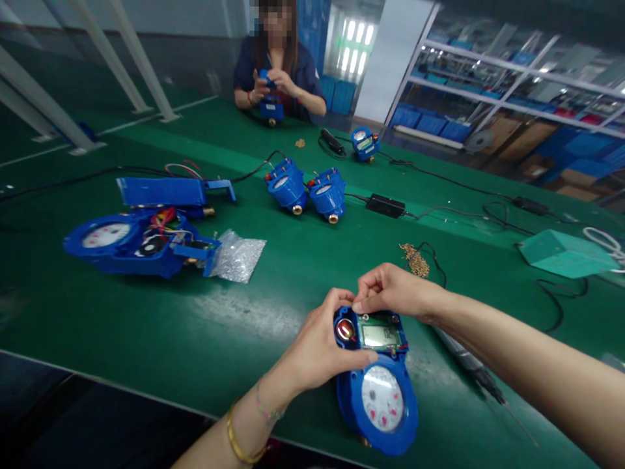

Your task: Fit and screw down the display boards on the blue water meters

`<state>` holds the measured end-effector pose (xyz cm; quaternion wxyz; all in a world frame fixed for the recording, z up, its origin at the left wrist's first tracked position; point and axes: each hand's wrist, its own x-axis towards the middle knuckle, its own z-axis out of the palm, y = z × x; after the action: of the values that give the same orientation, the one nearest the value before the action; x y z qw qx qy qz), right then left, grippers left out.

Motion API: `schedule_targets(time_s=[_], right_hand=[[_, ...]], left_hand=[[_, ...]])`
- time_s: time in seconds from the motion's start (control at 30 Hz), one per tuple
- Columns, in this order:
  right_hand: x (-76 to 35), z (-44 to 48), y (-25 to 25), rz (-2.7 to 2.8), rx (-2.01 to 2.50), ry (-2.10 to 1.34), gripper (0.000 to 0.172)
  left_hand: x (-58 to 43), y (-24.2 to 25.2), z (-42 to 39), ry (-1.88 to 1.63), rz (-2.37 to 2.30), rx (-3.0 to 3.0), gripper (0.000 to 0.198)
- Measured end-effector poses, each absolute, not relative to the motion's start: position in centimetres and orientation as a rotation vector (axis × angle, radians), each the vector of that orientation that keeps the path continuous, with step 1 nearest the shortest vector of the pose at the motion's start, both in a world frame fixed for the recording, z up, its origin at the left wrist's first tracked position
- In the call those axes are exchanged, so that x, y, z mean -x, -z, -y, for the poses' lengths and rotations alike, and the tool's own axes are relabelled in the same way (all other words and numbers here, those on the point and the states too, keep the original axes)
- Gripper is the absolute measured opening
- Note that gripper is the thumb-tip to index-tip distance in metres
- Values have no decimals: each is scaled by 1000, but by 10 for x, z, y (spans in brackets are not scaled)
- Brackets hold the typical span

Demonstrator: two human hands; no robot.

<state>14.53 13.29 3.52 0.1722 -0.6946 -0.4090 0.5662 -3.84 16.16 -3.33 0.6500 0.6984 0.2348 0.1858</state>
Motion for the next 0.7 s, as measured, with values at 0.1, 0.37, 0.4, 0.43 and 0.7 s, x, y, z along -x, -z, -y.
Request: schedule_targets(time_s=[0.1,0.37,0.4,0.43,0.7], right_hand=[[-145,-131,-39,1208,1976,-1555,46],[-235,-69,-38,1376,2644,-611,45],[-244,-54,-29,1330,2734,-574,40],[-249,-41,-18,1289,2785,-560,37],[-226,3,37,1157,2694,-480,27]], left_hand=[[39,34,-161,-427,-546,-1591,71],[39,34,-163,-420,-551,-1545,70],[39,34,-163,-417,-554,-1546,70],[39,34,-163,-417,-555,-1550,69],[39,38,-163,-433,-531,-1524,73]])
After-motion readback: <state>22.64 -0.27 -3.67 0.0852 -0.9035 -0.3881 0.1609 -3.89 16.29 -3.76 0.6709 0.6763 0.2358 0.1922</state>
